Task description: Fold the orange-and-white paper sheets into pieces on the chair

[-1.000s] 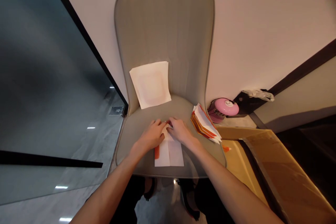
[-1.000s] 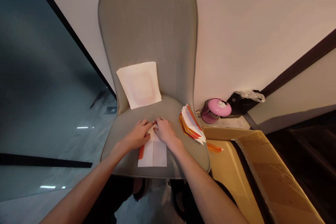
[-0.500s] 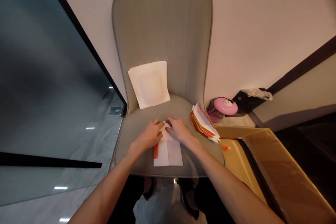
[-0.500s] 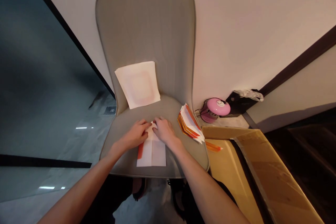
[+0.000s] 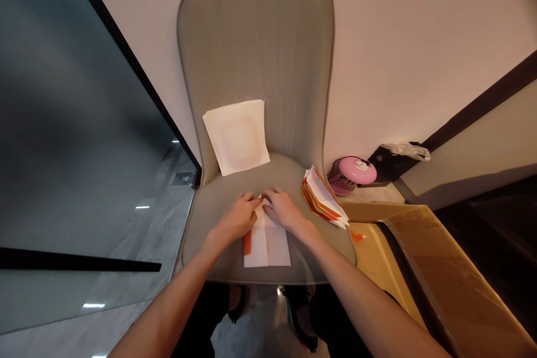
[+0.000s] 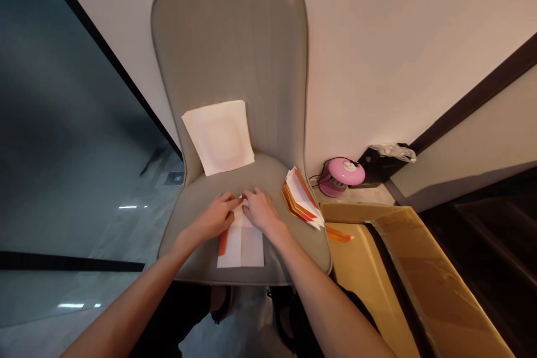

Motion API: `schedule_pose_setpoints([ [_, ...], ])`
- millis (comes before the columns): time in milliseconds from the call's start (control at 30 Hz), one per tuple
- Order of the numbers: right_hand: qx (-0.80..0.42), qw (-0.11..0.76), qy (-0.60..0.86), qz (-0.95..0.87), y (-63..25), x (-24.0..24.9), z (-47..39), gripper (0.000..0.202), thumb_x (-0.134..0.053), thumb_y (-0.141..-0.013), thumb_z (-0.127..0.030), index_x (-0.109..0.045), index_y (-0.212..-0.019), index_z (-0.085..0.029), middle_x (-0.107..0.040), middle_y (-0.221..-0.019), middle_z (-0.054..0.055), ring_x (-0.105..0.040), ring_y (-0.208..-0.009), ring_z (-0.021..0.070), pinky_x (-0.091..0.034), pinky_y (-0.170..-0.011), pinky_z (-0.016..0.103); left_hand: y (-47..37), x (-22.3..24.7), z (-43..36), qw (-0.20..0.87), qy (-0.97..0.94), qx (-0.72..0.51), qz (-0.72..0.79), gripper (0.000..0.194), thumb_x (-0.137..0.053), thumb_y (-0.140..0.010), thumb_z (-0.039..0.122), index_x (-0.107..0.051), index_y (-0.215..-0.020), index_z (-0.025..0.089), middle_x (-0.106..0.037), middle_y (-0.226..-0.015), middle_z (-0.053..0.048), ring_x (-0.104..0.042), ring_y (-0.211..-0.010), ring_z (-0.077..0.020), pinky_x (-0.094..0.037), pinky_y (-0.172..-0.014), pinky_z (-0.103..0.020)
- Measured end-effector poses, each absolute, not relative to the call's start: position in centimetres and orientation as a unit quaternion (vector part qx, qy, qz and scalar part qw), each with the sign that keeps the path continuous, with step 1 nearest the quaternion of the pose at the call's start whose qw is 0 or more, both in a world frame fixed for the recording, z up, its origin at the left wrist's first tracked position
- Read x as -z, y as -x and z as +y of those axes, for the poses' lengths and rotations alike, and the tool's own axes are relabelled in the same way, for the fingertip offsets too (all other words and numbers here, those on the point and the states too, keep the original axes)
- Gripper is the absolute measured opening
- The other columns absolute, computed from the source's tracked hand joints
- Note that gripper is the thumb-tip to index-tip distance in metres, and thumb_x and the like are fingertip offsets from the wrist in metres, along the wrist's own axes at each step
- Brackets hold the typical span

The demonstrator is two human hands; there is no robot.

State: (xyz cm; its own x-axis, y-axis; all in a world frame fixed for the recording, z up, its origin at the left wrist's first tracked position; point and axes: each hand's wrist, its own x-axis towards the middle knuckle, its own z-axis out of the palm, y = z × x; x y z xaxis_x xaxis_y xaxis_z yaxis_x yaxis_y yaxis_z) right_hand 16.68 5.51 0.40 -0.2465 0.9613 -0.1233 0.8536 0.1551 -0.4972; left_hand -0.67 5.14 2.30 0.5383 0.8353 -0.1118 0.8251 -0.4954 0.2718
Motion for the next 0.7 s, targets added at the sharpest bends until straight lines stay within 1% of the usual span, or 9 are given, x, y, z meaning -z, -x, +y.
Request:
schedule_pose_setpoints([
  [167, -0.234, 0.104, 0.619, -0.742, -16.8, -1.2, 5.3, 0.030, -0.060, -0.093, -0.028, -0.067, -0.121, -0.022, -0.065, -0.118, 0.012, -0.065, -0.103, 0.0232, -0.047, -0.085, 0.032, -0.2, -3.3, 4.7, 0.145, -0.848, 0.016, 0.509, 0.053, -0.044, -0.090, 0.012, -0.057, -0.141, 0.022, -0.058, -0.119, -0.012, -0.052, -0.112, -0.0279, -0.046, -0.096, -0.042],
  [333, -0.225, 0.057, 0.648, -0.726, -17.2, -2.2, 4.7, 0.025, -0.058, -0.095, -0.034, -0.073, -0.114, -0.026, -0.070, -0.116, 0.011, -0.069, -0.099, 0.0242, -0.048, -0.079, 0.031, -0.6, -3.6, 4.7, 0.144, -0.845, 0.029, 0.515, 0.047, -0.045, -0.090, 0.013, -0.061, -0.134, 0.023, -0.058, -0.120, -0.012, -0.052, -0.112, -0.0289, -0.047, -0.094, -0.042],
  [500, -0.219, 0.029, 0.661, -0.717, -17.7, -3.3, 3.9, 0.026, -0.056, -0.096, -0.030, -0.078, -0.109, -0.025, -0.075, -0.109, 0.013, -0.071, -0.101, 0.0265, -0.050, -0.080, 0.033, -0.6, -3.6, 4.8, 0.134, -0.847, 0.033, 0.514, 0.050, -0.044, -0.090, 0.012, -0.059, -0.137, 0.021, -0.057, -0.120, -0.013, -0.053, -0.111, -0.0283, -0.047, -0.093, -0.041],
  [700, -0.214, -0.005, 0.684, -0.697, -18.1, -4.6, 3.3, 0.026, -0.056, -0.095, -0.027, -0.079, -0.105, -0.021, -0.076, -0.106, 0.017, -0.073, -0.100, 0.0291, -0.052, -0.078, 0.035, -0.3, -3.3, 4.9, 0.122, -0.859, 0.017, 0.497, 0.049, -0.042, -0.090, 0.011, -0.061, -0.134, 0.020, -0.057, -0.118, -0.013, -0.054, -0.108, -0.0279, -0.047, -0.092, -0.041],
])
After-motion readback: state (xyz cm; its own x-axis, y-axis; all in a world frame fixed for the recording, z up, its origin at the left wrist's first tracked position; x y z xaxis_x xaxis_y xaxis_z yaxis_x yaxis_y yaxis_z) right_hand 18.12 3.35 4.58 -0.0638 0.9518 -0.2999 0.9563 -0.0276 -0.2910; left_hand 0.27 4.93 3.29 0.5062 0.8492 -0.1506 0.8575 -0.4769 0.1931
